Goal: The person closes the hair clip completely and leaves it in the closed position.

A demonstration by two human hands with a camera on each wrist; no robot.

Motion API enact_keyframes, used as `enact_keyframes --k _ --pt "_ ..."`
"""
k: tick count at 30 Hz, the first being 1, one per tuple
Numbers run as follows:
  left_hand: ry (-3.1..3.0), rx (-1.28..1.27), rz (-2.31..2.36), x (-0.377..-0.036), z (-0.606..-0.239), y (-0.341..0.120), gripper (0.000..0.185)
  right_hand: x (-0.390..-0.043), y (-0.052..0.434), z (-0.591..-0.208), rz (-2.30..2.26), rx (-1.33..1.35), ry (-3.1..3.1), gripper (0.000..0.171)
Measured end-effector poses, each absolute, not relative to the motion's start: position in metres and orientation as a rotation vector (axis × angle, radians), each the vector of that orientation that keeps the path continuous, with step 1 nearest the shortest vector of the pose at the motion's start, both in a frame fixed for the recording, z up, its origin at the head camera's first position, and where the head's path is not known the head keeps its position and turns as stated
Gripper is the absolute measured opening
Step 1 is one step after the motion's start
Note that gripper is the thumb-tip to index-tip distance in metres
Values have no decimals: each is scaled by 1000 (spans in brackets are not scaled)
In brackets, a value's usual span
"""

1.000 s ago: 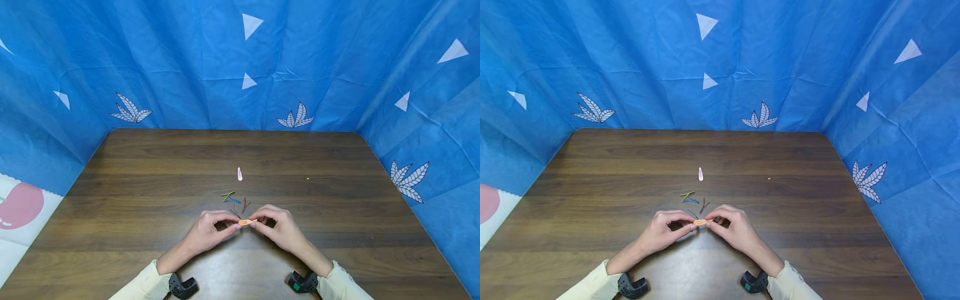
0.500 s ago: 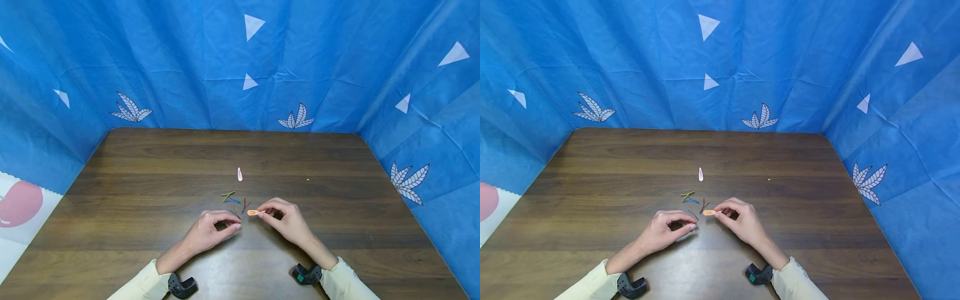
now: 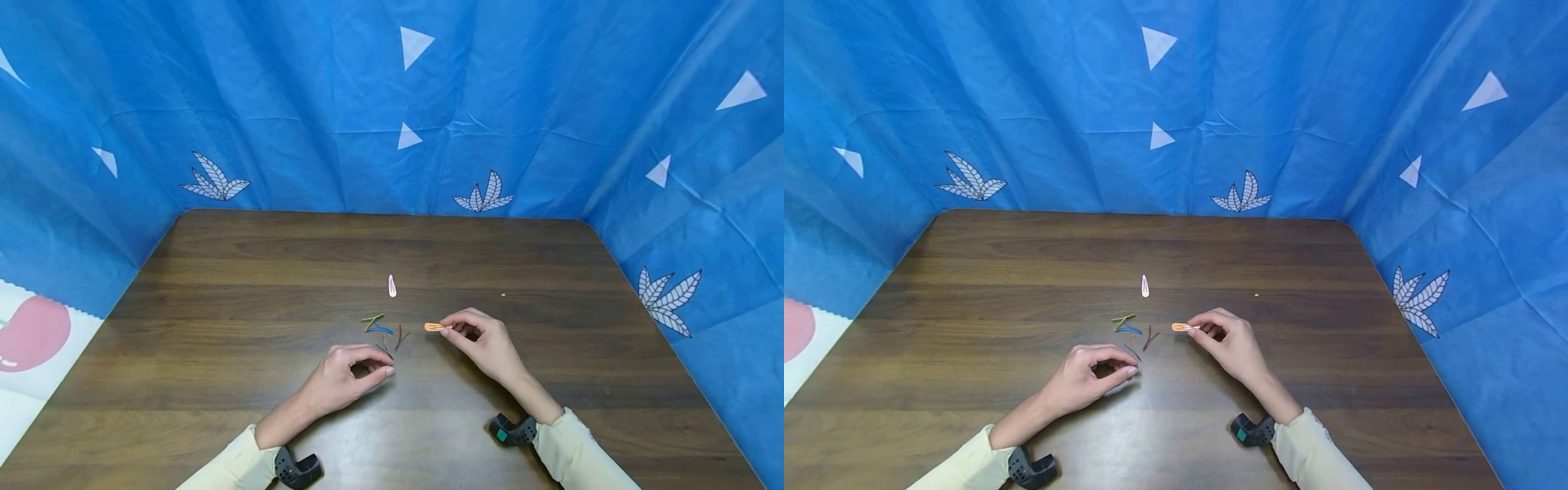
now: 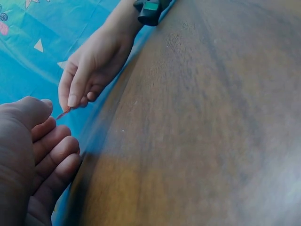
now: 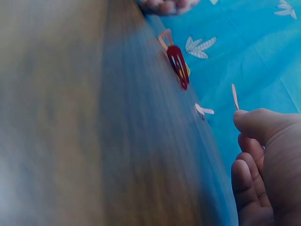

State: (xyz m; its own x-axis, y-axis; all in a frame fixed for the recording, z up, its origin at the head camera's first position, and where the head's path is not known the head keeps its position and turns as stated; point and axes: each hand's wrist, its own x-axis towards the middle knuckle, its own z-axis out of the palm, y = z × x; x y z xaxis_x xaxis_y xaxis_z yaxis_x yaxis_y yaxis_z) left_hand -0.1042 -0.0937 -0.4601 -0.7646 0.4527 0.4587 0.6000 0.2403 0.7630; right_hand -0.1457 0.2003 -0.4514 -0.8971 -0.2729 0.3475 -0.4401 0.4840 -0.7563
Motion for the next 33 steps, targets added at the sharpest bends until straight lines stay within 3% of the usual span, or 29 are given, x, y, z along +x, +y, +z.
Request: enact_keyframes --k 33 --pt "-2353 -1024 -1585 -105 -462 -94 5 -182 216 -450 1122 419 -2739 11"
